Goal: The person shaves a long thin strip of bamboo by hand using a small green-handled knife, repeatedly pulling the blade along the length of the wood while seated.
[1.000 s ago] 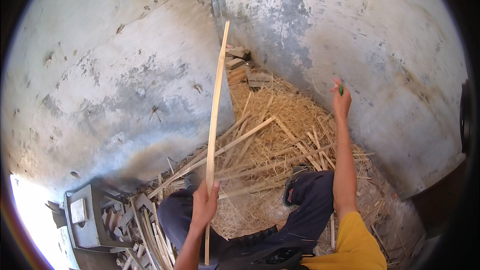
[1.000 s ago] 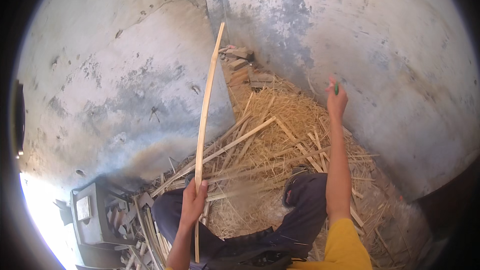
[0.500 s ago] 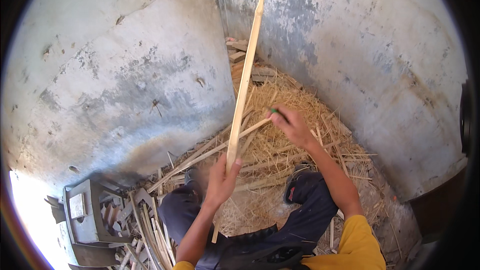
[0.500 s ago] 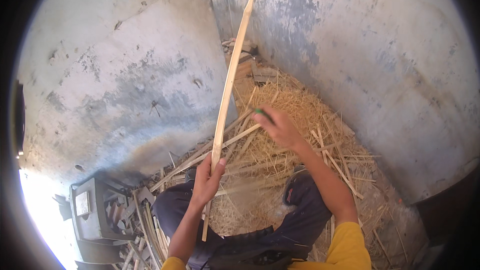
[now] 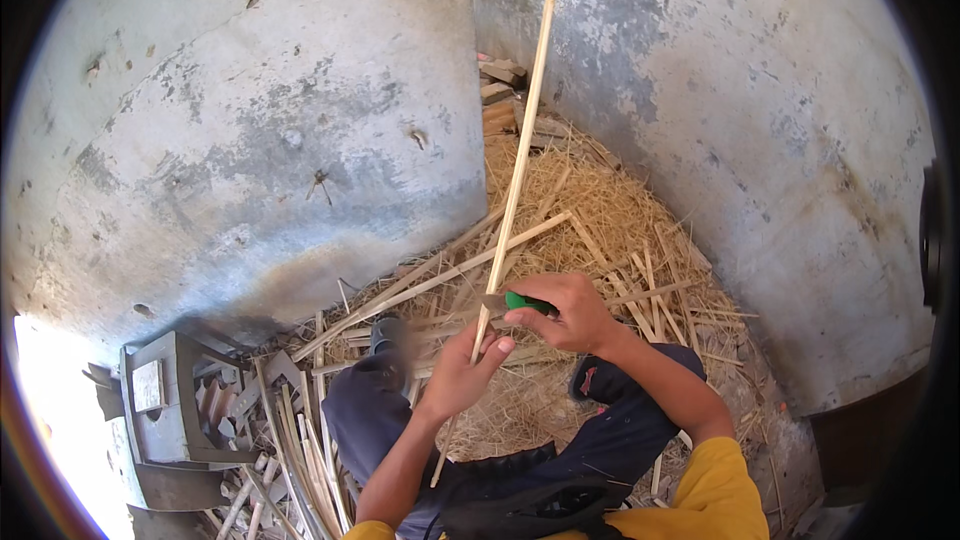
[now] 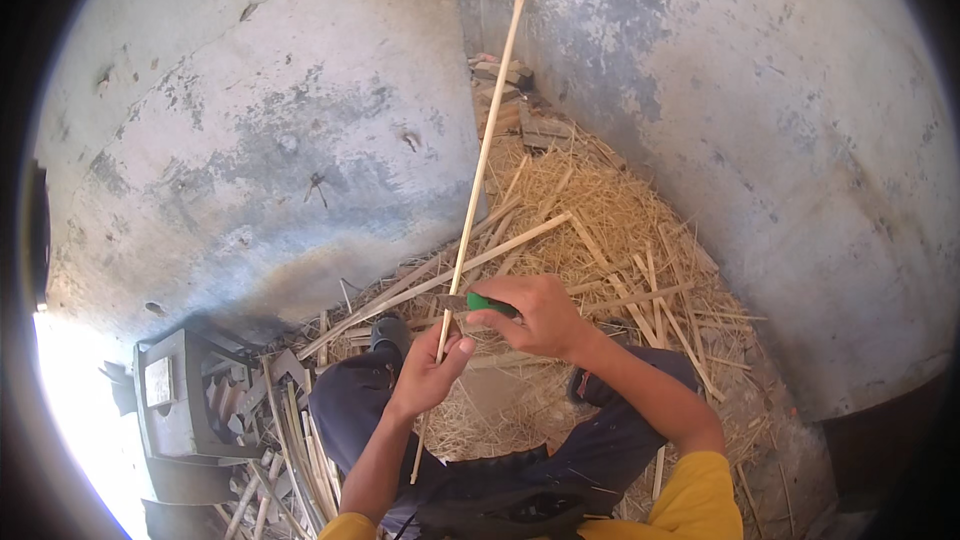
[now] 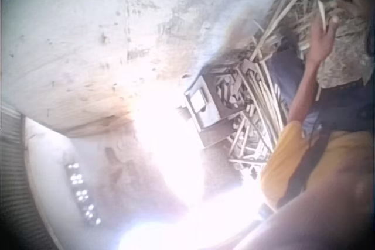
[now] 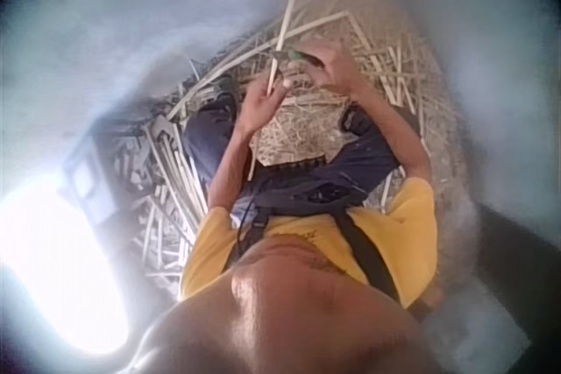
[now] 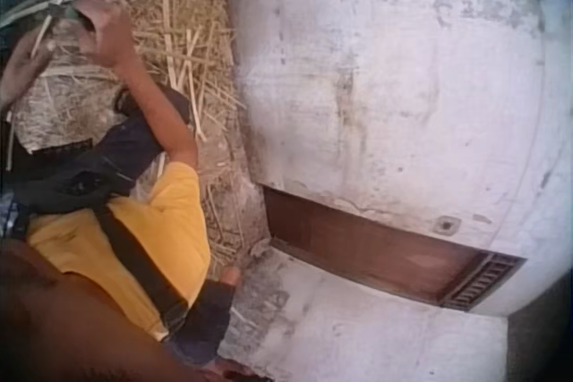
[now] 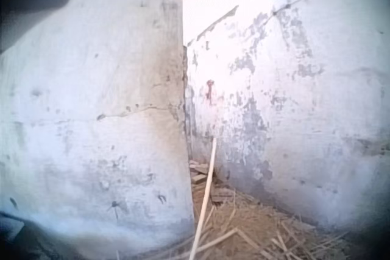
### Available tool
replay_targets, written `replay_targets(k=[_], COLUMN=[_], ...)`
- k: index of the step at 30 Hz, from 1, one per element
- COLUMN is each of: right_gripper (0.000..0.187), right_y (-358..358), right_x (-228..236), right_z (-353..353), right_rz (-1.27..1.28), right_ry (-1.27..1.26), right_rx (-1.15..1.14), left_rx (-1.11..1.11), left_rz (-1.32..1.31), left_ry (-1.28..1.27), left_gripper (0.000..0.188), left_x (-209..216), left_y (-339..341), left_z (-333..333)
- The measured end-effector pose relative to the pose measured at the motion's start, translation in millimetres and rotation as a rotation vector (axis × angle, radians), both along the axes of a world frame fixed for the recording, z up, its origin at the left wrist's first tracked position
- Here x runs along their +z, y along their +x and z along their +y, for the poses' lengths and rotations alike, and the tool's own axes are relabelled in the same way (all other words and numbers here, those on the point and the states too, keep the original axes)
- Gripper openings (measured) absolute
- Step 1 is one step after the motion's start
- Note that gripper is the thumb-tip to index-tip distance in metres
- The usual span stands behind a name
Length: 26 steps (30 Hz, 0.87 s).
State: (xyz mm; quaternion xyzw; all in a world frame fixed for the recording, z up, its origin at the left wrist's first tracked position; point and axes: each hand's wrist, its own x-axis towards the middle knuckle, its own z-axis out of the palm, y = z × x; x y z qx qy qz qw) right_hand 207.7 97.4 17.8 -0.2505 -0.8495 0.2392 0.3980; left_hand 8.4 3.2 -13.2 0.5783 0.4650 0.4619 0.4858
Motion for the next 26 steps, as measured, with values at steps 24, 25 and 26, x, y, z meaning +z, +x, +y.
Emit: replay_targets(k=[24,25,26], right_gripper=[0.033,0.032,0.031], right_y=[10.8,13.5,15.7], right_x=[-5.0,-2.7,-1.4], right_z=[32.2,34.5,35.8], right_rz=[-0.034,-0.059,-0.085], right_ry=[-0.014,-0.010,-0.006], right_rx=[-0.224,-0.233,-0.242], left_rx=[0.228,0.223,0.219], left_rz=[0.429,0.440,0.439], left_ry=[0.125,0.121,0.127], left_gripper=[0.032,0.031,0.031], left_x=[-5.6,-7.7,-7.1], left_y=[10.9,11.3,12.2], left_z=[-12.7,-15.1,-13.9])
